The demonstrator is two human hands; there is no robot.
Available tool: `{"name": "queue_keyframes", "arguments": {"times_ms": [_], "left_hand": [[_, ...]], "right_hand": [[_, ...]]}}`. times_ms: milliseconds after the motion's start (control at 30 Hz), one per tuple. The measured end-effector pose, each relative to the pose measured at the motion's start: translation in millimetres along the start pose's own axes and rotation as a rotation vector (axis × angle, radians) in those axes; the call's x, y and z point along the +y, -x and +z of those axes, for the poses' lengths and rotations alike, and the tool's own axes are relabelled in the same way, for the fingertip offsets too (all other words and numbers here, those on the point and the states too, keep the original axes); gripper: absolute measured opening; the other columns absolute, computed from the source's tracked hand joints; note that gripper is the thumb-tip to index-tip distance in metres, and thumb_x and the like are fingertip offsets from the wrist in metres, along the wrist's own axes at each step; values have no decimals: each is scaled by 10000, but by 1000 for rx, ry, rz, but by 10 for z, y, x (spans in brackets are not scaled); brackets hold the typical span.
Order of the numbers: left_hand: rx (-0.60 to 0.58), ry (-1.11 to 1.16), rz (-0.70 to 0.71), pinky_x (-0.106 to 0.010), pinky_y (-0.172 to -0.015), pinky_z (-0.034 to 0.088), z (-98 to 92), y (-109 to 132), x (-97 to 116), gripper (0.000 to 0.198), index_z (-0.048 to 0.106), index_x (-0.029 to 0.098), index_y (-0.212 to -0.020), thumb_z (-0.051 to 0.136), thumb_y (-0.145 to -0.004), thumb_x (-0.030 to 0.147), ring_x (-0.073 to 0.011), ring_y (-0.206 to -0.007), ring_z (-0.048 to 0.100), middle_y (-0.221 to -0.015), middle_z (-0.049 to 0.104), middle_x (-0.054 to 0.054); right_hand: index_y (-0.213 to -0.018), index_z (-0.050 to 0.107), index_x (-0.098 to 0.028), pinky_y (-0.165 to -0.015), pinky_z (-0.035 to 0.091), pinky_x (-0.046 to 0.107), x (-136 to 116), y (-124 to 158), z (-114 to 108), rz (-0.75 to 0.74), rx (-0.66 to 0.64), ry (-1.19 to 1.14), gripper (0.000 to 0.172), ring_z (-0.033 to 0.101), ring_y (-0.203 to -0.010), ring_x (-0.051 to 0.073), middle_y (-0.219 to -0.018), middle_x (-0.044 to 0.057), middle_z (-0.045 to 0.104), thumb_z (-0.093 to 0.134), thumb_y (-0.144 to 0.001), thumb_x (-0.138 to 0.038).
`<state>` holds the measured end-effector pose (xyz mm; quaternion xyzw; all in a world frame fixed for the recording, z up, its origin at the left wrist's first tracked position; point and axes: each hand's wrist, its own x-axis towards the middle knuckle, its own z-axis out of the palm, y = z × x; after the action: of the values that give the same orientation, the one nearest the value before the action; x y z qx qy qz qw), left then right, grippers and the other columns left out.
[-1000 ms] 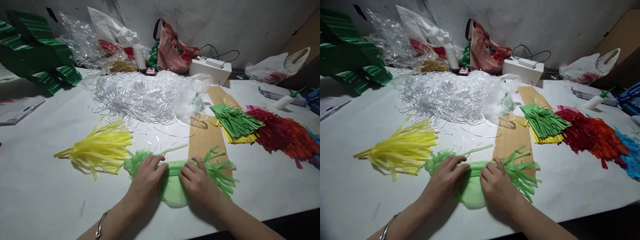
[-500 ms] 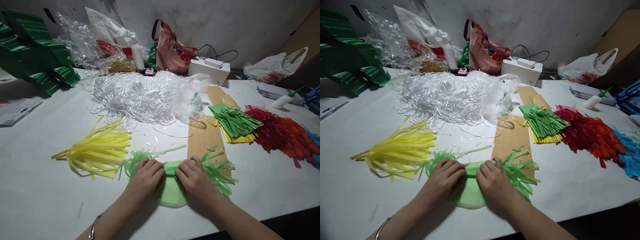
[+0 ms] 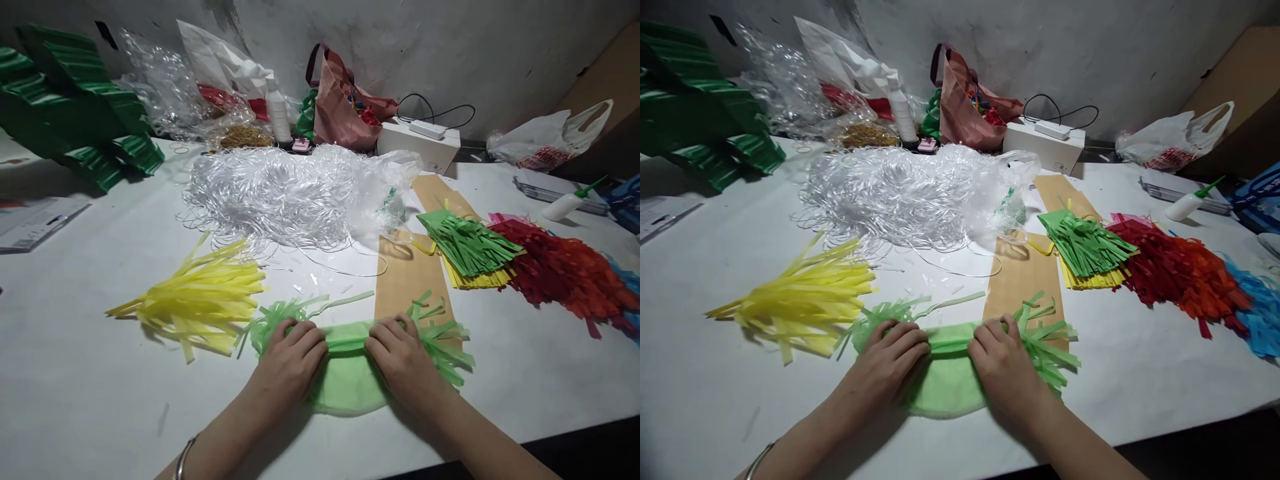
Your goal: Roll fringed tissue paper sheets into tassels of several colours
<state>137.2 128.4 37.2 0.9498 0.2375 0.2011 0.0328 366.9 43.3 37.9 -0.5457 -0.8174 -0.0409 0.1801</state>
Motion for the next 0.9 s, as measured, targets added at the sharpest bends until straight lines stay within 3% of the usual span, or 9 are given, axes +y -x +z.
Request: {"name": "queue_keyframes", "arguments": {"times_ms": [300, 533, 633, 733, 900], "left_hand": [[-50, 58, -217, -426, -817, 362, -20, -24, 2, 242, 608, 189, -830, 425, -988, 184, -252, -883, 572, -956, 654, -68], [-53, -42, -263, -441, -788, 376, 6, -73, 27, 210, 614, 191, -787, 477, -946, 179, -276, -857, 585, -942, 671, -87], [-31, -34, -241, -440, -804, 384, 16, -79, 16, 203, 636, 195, -828, 477, -931, 123, -271, -880, 593, -992, 685, -89], [2, 21, -127, -452, -858, 385, 20, -82, 17, 273, 662, 205, -864, 451, -898, 35, -264, -924, 593, -977, 686, -71], [-1, 90, -74, -479, -895, 380, -9, -82, 47, 268, 685, 196, -883, 485, -851, 21, -273, -932, 582, -947, 681, -70]], "right_hand": [[-841, 558, -191, -1018, 302, 470, -25, -38, 40, 246, 41, 42, 180, 571, -949, 229, -959, 58, 636, 476, -978, -110], [-822, 546, -199, -1043, 285, 517, -95, -80, 101, 320, 48, 135, 127, 578, -967, 260, -973, 79, 648, 525, -922, -123], [-850, 574, -199, -1065, 268, 518, -104, -72, 60, 292, 90, 141, 190, 568, -980, 249, -989, 88, 657, 477, -927, -55], [-882, 602, -198, -1108, 214, 525, -113, -67, -1, 196, 116, 108, 285, 549, -1059, 239, -1048, 85, 662, 440, -896, 36], [-917, 630, -187, -1098, 237, 506, -153, -149, -31, -33, -13, 33, 181, 532, -1009, 234, -969, 56, 647, 542, -908, -29]]}}
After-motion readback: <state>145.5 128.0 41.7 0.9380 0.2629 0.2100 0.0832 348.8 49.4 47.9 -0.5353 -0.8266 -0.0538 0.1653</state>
